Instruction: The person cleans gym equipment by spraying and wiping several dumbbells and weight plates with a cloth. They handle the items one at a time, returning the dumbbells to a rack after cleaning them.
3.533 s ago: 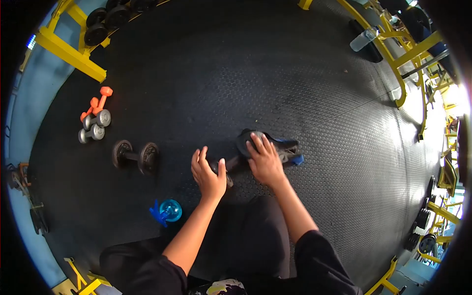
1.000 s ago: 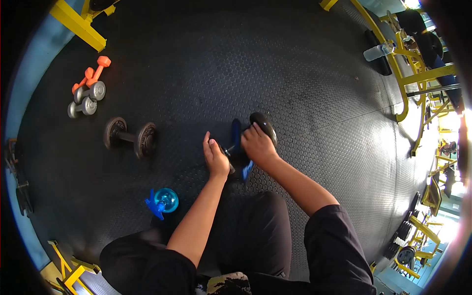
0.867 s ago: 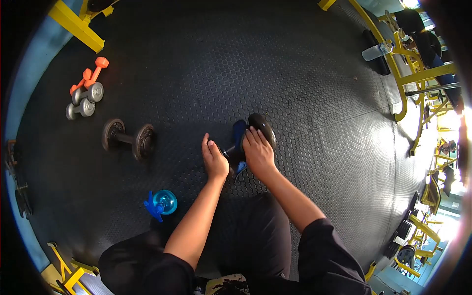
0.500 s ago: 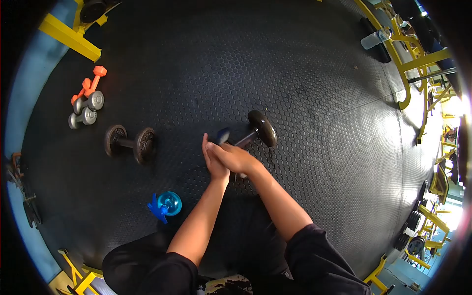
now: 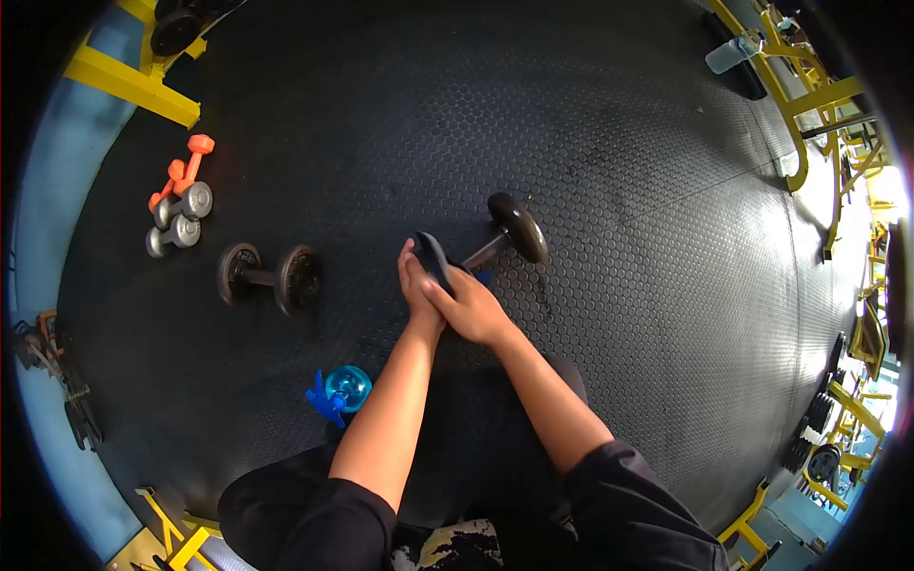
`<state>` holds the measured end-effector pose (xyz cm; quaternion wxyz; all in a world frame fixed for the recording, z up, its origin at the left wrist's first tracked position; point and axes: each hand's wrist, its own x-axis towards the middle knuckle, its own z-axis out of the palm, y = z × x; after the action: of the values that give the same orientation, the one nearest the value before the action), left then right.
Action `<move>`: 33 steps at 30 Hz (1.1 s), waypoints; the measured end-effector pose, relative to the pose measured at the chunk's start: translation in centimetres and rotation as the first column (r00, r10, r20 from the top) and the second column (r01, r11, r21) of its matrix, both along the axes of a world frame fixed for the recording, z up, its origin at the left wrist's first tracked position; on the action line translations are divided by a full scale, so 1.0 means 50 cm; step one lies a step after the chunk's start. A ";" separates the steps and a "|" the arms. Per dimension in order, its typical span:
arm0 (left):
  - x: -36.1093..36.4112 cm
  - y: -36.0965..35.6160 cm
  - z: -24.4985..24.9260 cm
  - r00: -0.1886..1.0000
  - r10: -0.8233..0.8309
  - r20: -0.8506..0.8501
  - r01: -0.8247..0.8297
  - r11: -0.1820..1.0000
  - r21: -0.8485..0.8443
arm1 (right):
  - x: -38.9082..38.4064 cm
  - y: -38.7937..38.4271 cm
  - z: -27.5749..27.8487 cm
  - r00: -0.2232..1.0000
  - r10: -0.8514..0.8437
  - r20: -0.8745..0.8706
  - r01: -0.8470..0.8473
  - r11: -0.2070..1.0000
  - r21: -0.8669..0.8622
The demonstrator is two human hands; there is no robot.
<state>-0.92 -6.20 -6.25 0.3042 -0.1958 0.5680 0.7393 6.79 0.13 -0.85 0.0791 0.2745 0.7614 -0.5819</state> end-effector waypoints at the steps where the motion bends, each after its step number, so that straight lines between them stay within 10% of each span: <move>1: -0.019 0.001 -0.062 0.993 -0.058 -0.101 0.043 0.988 -0.149 | 0.030 -0.014 0.009 0.990 -0.077 -0.116 0.074 0.997 -0.024; 4: -0.044 0.006 -0.092 0.965 -0.166 -0.202 0.106 0.954 -0.279 | 0.089 -0.058 -0.011 0.963 -0.178 -0.201 0.176 0.984 -0.031; 5: -0.115 -0.011 0.034 0.915 -0.100 0.392 0.119 0.993 -0.023 | 0.090 -0.063 -0.020 0.975 -0.186 -0.119 0.180 0.982 -0.059; 6: -0.106 -0.009 0.020 0.914 -0.099 0.394 0.119 0.993 -0.026 | 0.085 -0.060 -0.046 0.975 -0.187 -0.117 0.181 0.982 -0.061; 9: -0.075 0.001 -0.056 0.967 -0.219 -0.130 0.165 0.927 -0.336 | 0.043 -0.013 -0.106 0.989 -0.144 -0.009 0.119 0.850 -0.514; 16: -0.072 0.007 -0.034 0.948 -0.253 -0.195 0.173 0.920 -0.353 | 0.051 -0.003 -0.163 0.996 -0.093 -0.011 0.076 0.873 -0.481; 17: -0.069 0.010 -0.027 0.959 -0.231 -0.161 0.165 0.924 -0.344 | 0.074 -0.002 -0.176 0.997 0.006 -0.080 -0.015 0.993 -0.113; 22: -0.061 0.010 -0.035 0.954 -0.223 -0.201 0.148 0.932 -0.332 | 0.141 0.039 -0.010 0.898 -0.321 0.300 0.299 0.947 0.116; 24: -0.045 0.016 -0.007 0.950 -0.194 -0.244 0.090 0.921 -0.380 | 0.138 0.049 0.064 0.845 -0.532 -0.060 0.532 0.822 0.202; 26: -0.037 0.013 -0.007 0.944 -0.198 -0.265 0.080 0.914 -0.398 | 0.112 0.070 0.109 0.926 -0.134 -0.352 0.331 0.736 0.591; 29: -0.027 0.012 -0.025 0.926 -0.181 -0.332 0.063 0.940 -0.337 | 0.056 0.106 0.107 0.965 0.225 0.137 -0.219 0.397 0.891; 31: -0.020 0.011 -0.024 0.913 -0.199 -0.355 0.070 0.936 -0.346 | 0.061 0.166 0.000 0.684 0.265 0.680 -0.667 -0.150 0.730; 33: -0.017 0.007 -0.030 0.893 -0.236 -0.383 0.094 0.931 -0.353 | 0.032 0.171 0.007 0.565 0.252 0.785 -0.707 -0.342 0.619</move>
<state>-1.77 -5.85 -7.74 0.2011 -0.0302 0.7485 0.6312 8.41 8.70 -0.49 0.2321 -0.0310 0.9287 0.2875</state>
